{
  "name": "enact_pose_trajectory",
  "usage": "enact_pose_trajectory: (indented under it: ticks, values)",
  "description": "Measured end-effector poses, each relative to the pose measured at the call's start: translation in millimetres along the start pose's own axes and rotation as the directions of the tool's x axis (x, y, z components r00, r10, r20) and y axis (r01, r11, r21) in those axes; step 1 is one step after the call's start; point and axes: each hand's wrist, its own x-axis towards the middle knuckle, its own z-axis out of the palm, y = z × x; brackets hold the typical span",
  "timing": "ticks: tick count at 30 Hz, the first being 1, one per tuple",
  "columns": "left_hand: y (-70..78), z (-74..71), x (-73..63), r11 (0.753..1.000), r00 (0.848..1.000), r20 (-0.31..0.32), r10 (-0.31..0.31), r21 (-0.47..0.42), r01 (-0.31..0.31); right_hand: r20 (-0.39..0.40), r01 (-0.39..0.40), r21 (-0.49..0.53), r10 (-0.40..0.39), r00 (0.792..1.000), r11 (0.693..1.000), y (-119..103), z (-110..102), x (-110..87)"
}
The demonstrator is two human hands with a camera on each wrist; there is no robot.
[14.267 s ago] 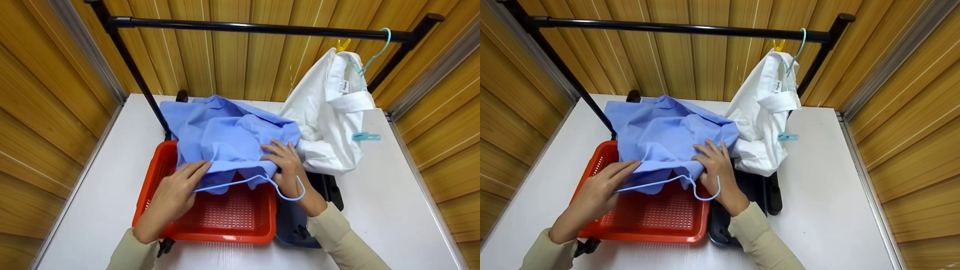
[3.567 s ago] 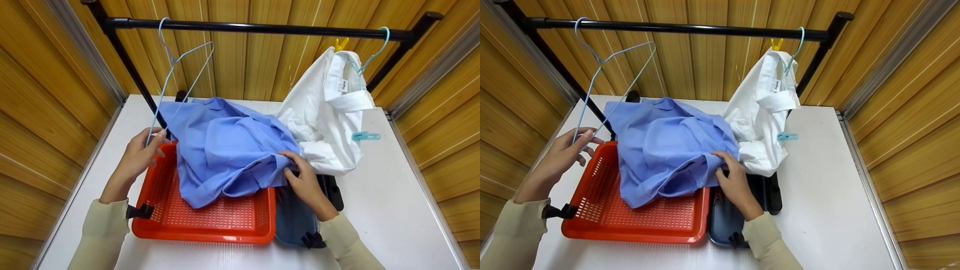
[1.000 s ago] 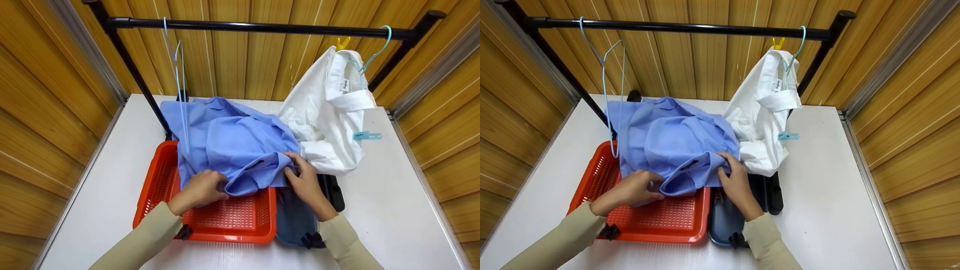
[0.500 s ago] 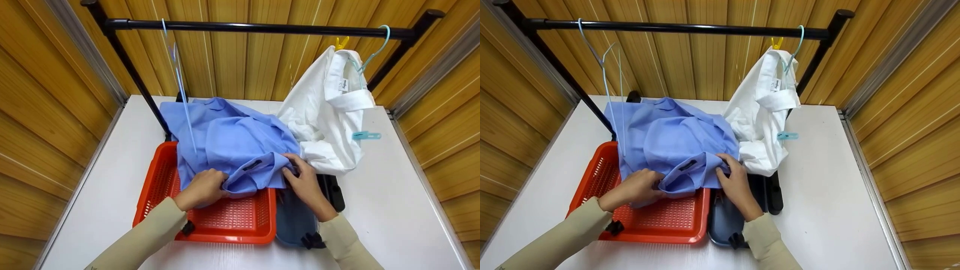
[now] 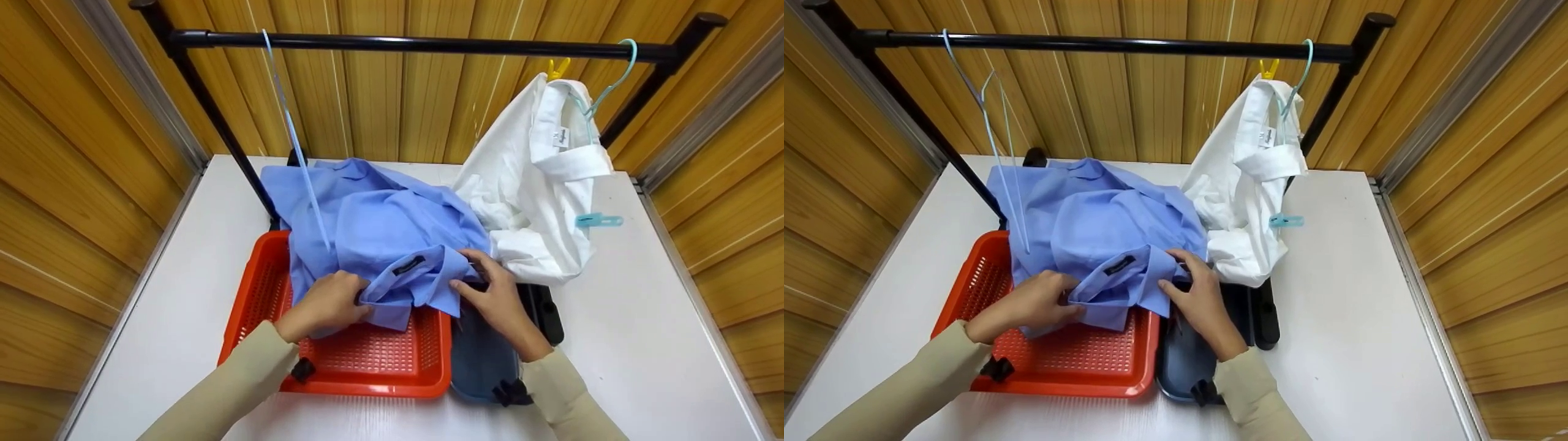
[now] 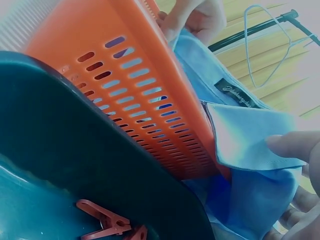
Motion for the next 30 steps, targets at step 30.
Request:
enact_pose_trajectory:
  ticks: [30]
  values:
    - [17.3, -29.0, -13.2, 0.987, 0.941, -0.307, 0.139, -0.037, -0.158, -0.026, -0.006, -0.084, 0.004, 1.000, 0.996, -10.9, 4.6, 2.4]
